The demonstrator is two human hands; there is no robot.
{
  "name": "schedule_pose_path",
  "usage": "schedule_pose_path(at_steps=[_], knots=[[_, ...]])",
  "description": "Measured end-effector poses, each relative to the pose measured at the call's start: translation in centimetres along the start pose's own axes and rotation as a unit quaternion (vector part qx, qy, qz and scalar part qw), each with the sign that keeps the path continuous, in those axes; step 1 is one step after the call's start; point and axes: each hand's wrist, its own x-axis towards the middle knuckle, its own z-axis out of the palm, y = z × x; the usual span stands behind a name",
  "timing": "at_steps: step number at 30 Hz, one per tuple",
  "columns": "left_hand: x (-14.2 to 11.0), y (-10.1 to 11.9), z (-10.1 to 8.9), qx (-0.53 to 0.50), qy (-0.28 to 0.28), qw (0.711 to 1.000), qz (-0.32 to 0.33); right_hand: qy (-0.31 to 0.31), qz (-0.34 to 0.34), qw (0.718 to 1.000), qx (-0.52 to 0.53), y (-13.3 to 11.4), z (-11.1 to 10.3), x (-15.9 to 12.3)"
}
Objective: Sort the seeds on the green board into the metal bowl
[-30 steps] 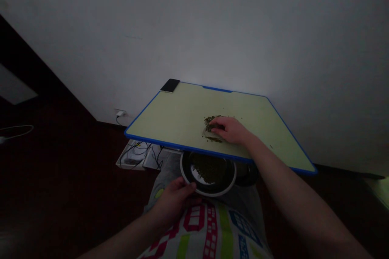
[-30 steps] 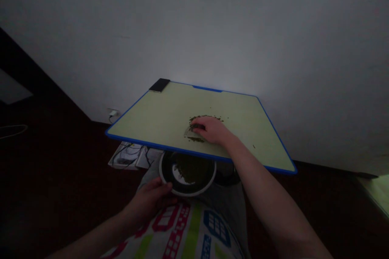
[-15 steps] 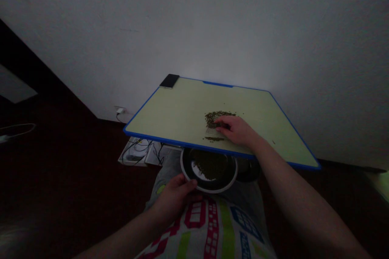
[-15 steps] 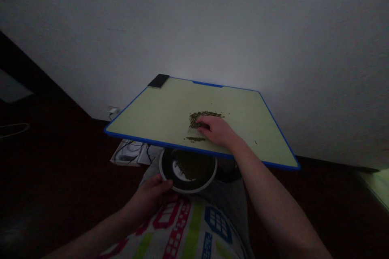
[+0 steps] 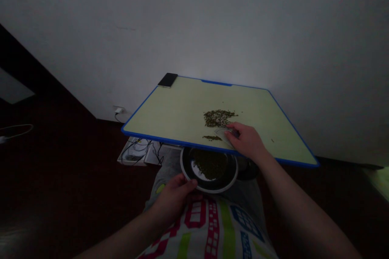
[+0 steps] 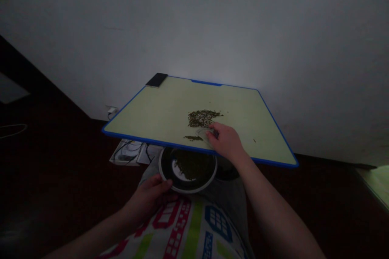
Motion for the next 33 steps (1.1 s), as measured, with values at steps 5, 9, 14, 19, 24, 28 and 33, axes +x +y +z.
schedule_pose_path(at_steps=[5,9,14,19,24,28,33], knots=[[-0.4,0.4,0.5,-0.012,0.023,1.0,0.0,-0.005,-0.024,1.0,0.003,-1.1,0.8,0.6],[-0.5,0.5,0.5,-0.016,0.016,1.0,0.001,-0.008,-0.042,0.999,0.01,-1.8,1.3,1.0],[-0.4,0.1,0.1,-0.02,-0.001,1.0,0.005,-0.02,-0.044,0.999,0.011,-2.4,1.7,1.4],[-0.4,0.1,0.1,-0.035,0.013,0.999,0.007,-0.036,-0.06,0.997,0.032,-2.8,1.6,1.8],[-0.4,0.2,0.3,-0.038,0.013,0.999,0.009,-0.052,-0.087,0.994,0.048,-3.0,1.7,2.2],[-0.4,0.4,0.4,-0.038,0.008,0.999,0.004,-0.066,-0.094,0.992,0.048,-3.4,1.8,2.4],[-0.5,0.4,0.4,-0.029,0.004,1.0,0.01,-0.081,-0.123,0.987,0.063,-3.7,2.0,2.4]])
